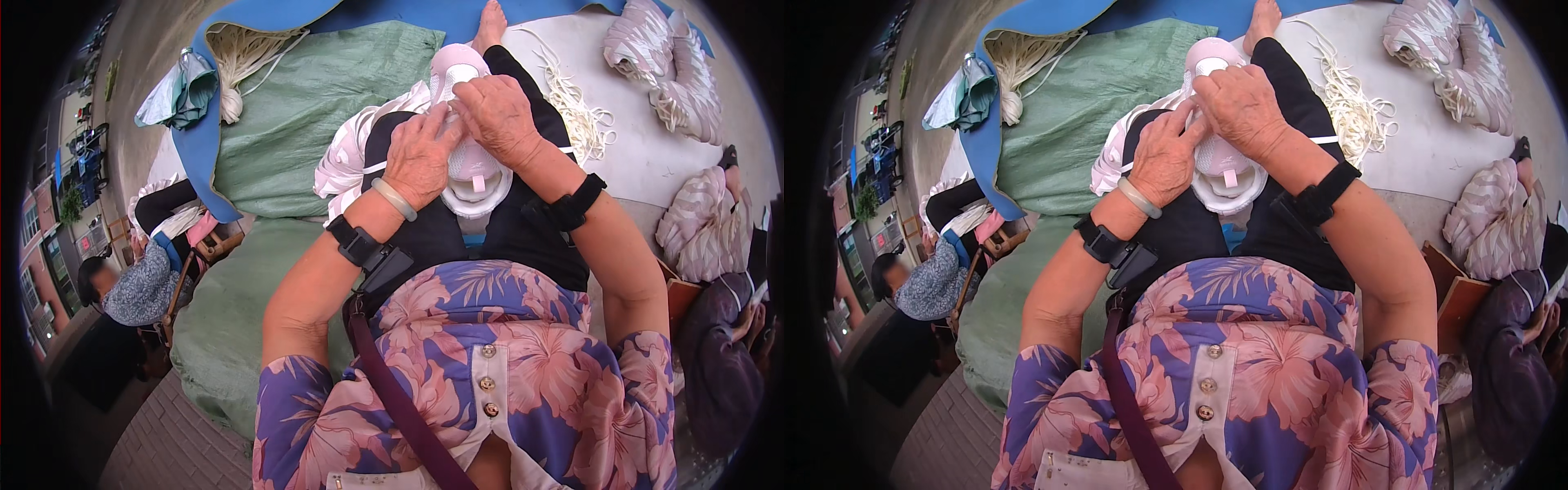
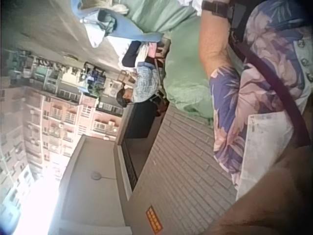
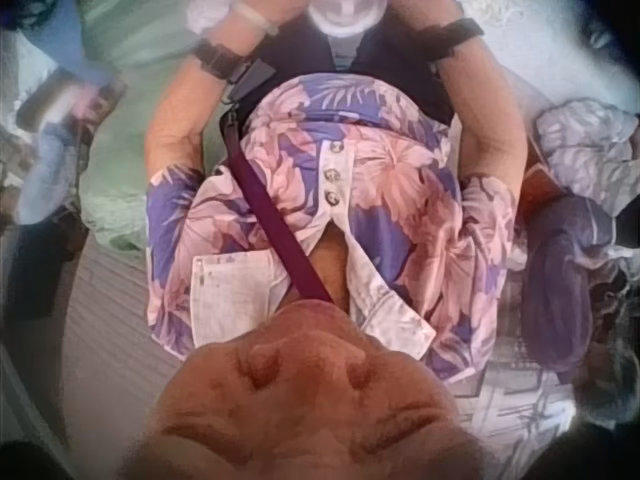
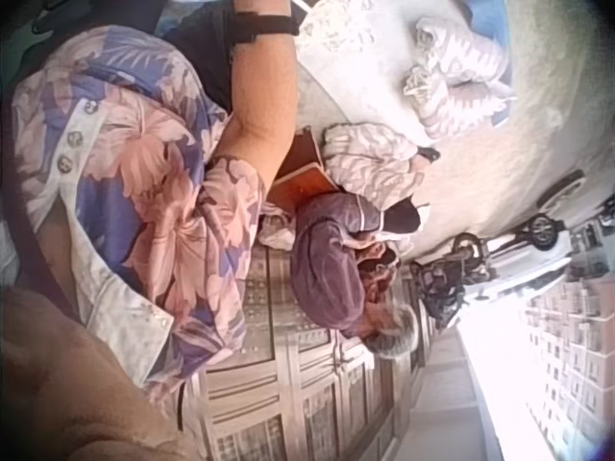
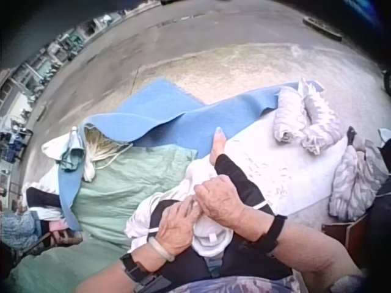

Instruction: The person sits on a mat and laces a pink and white sneaker resting on their lap. They thread the white laces through the eyelets, pull them tight, and tie a knot.

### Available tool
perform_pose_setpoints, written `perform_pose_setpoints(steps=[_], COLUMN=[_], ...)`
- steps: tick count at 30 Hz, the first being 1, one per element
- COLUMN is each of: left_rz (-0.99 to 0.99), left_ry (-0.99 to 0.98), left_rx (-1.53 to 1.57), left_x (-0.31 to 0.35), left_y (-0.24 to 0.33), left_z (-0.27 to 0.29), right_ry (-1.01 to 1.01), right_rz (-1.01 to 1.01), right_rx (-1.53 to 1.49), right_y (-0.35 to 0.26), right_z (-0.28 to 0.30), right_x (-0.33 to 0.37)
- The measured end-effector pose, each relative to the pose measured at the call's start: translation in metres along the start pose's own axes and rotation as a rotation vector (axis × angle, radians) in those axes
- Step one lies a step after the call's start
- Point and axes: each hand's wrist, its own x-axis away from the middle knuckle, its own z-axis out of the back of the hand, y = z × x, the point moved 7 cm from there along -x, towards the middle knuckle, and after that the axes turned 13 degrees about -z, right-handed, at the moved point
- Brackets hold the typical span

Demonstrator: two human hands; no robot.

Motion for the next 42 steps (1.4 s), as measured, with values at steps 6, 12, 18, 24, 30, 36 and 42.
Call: perform_pose_setpoints(steps=[6, 12, 18, 24, 30, 36, 42], left_rz=[0.036, 0.103, 0.256, 0.208, 0.164, 0.275, 0.326], left_ry=[0.007, 0.207, 0.148, 0.135, 0.094, 0.017, 0.079], left_rx=[0.038, 0.193, 0.122, 0.144, 0.301, 0.351, 0.381], left_x=[-0.002, 0.007, 0.000, 0.007, 0.052, 0.105, 0.093], left_y=[-0.001, -0.010, -0.021, -0.025, -0.046, -0.048, -0.040], left_z=[0.001, 0.009, 0.010, 0.021, 0.064, 0.055, 0.067], right_ry=[-0.061, -0.188, -0.272, -0.185, -0.235, -0.280, -0.331], right_rz=[-0.341, -0.342, -0.510, -0.474, -0.566, -0.574, -0.650], right_rx=[-0.181, -0.224, -0.245, -0.239, -0.348, -0.403, -0.431], right_y=[0.029, 0.032, 0.037, 0.042, 0.052, 0.049, 0.059], right_z=[0.010, 0.010, -0.003, -0.008, -0.016, -0.020, -0.009], right_x=[0.022, 0.026, 0.033, 0.037, 0.039, 0.039, 0.052])
